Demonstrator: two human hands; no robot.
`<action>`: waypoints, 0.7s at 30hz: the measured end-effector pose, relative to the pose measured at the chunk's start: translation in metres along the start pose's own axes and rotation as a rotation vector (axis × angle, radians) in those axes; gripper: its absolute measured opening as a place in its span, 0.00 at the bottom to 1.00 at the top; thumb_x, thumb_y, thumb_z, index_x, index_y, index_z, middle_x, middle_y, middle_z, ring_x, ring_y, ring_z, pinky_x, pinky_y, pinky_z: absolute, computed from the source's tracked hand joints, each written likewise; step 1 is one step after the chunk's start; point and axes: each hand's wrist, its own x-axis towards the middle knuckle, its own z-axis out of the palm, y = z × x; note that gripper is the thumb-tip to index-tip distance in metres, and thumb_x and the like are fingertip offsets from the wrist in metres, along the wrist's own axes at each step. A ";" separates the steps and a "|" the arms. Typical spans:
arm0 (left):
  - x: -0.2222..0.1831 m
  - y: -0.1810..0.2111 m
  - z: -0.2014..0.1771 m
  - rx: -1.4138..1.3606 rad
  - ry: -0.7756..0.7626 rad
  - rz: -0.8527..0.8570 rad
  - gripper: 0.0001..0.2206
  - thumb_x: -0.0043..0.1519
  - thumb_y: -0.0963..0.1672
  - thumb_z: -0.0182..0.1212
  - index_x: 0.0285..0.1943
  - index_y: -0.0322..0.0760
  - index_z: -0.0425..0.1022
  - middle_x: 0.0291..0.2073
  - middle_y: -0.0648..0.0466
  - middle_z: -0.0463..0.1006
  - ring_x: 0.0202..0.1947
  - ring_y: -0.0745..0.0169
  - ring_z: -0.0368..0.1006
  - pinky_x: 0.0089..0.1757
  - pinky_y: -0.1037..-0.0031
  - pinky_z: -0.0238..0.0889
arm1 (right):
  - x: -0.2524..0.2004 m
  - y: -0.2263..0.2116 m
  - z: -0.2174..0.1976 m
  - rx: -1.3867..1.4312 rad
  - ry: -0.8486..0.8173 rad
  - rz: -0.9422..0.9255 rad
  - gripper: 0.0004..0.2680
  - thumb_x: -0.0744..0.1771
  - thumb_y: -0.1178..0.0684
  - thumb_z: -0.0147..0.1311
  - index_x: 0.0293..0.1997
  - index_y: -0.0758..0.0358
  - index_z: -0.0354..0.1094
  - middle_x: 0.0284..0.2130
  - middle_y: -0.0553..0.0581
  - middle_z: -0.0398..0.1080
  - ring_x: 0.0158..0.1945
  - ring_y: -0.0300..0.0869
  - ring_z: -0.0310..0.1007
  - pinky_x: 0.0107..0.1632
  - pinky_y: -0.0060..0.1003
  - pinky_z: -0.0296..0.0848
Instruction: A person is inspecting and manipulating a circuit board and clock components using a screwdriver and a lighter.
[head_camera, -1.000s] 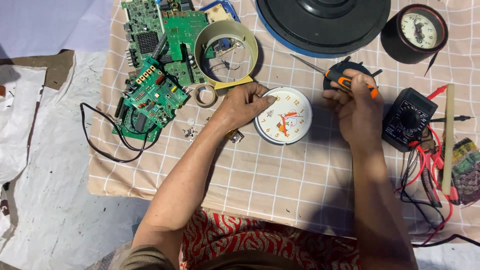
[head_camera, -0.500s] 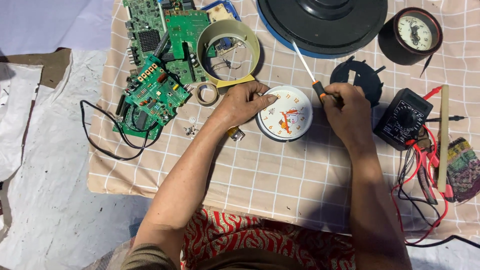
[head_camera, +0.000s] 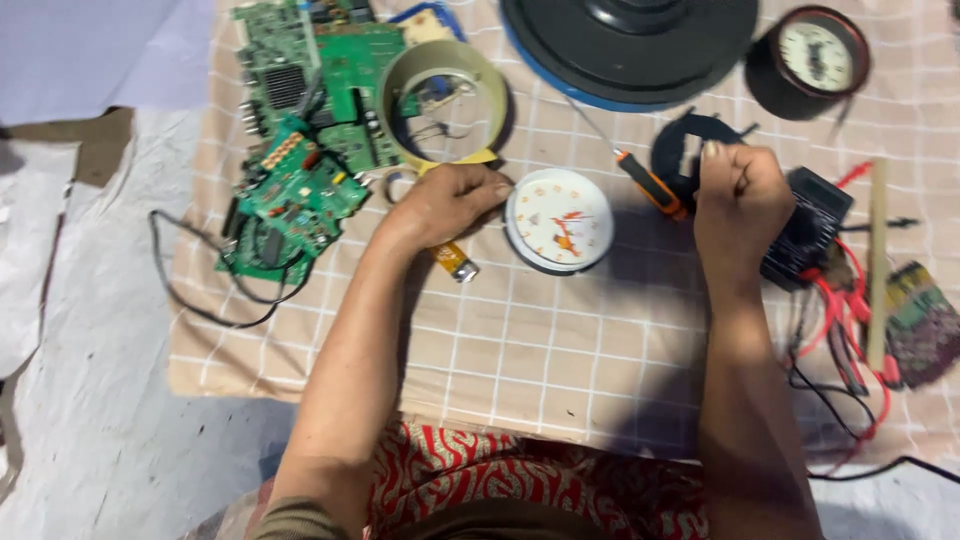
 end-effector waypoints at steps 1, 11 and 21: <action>0.000 -0.001 0.001 -0.041 0.001 -0.029 0.11 0.66 0.49 0.58 0.46 0.44 0.83 0.33 0.62 0.82 0.35 0.75 0.72 0.41 0.79 0.66 | 0.005 0.005 -0.003 0.032 0.080 0.069 0.09 0.74 0.52 0.59 0.37 0.62 0.70 0.25 0.48 0.68 0.31 0.34 0.64 0.36 0.34 0.65; -0.002 0.008 -0.007 0.087 -0.046 -0.179 0.14 0.64 0.52 0.59 0.54 0.51 0.82 0.34 0.54 0.85 0.45 0.50 0.80 0.51 0.57 0.68 | 0.033 0.085 -0.015 -0.187 0.392 0.203 0.07 0.68 0.48 0.65 0.33 0.55 0.75 0.23 0.61 0.74 0.32 0.51 0.78 0.36 0.38 0.71; -0.006 0.012 -0.006 0.112 -0.045 -0.174 0.16 0.65 0.53 0.60 0.58 0.50 0.81 0.35 0.48 0.85 0.45 0.46 0.80 0.52 0.57 0.68 | 0.022 0.033 -0.015 -0.183 -0.020 0.334 0.08 0.67 0.42 0.59 0.41 0.52 0.75 0.21 0.52 0.69 0.32 0.49 0.75 0.38 0.46 0.72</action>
